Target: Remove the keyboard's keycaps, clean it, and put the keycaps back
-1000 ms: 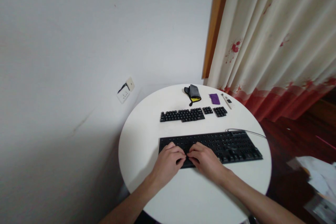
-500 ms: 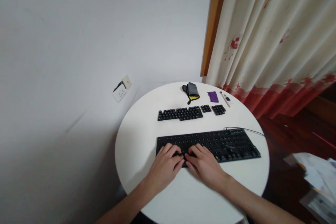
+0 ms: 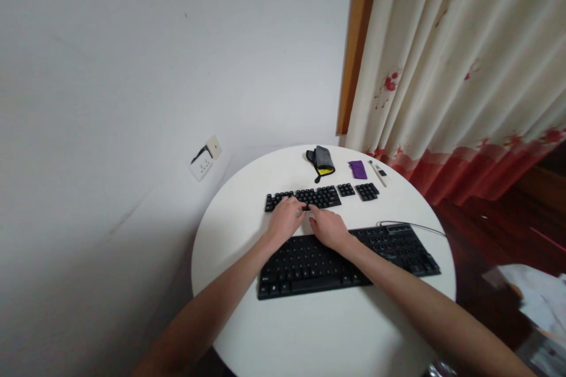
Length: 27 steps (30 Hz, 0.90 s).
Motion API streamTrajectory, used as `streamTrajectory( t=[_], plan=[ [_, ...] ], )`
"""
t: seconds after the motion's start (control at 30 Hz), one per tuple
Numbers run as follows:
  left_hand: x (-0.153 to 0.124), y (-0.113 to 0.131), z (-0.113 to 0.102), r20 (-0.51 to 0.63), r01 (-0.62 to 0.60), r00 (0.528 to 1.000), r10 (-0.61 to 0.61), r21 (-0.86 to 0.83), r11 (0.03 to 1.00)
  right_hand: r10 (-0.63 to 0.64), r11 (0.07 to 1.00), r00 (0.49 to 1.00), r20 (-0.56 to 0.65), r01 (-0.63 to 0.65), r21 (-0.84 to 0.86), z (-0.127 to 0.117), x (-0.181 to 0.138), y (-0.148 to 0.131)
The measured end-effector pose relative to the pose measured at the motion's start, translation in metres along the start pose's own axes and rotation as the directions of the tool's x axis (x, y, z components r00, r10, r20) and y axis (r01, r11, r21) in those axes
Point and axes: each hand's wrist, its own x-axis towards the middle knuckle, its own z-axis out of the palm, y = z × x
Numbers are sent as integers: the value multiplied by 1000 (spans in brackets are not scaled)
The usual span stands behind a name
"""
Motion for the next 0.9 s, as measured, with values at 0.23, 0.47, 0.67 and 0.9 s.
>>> streamTrajectory(
  t=[0.23, 0.47, 0.67, 0.9],
  plan=[
    [-8, -4, 12, -5, -40, 999, 41, 40, 998, -22, 999, 1000, 12, 22, -40, 16, 13, 4],
    [-9, -6, 10, -11, -76, 997, 77, 42, 996, -70, 996, 998, -3, 70, -62, 12, 5, 10],
    [-3, -7, 14, -11, -113, 994, 113, -15, 993, -129, 990, 991, -48, 125, -67, 9, 0, 15],
    [0, -6, 15, -7, -124, 992, 124, 30, 992, -224, 975, 974, -36, 224, -8, 10, -1, 23]
  ],
)
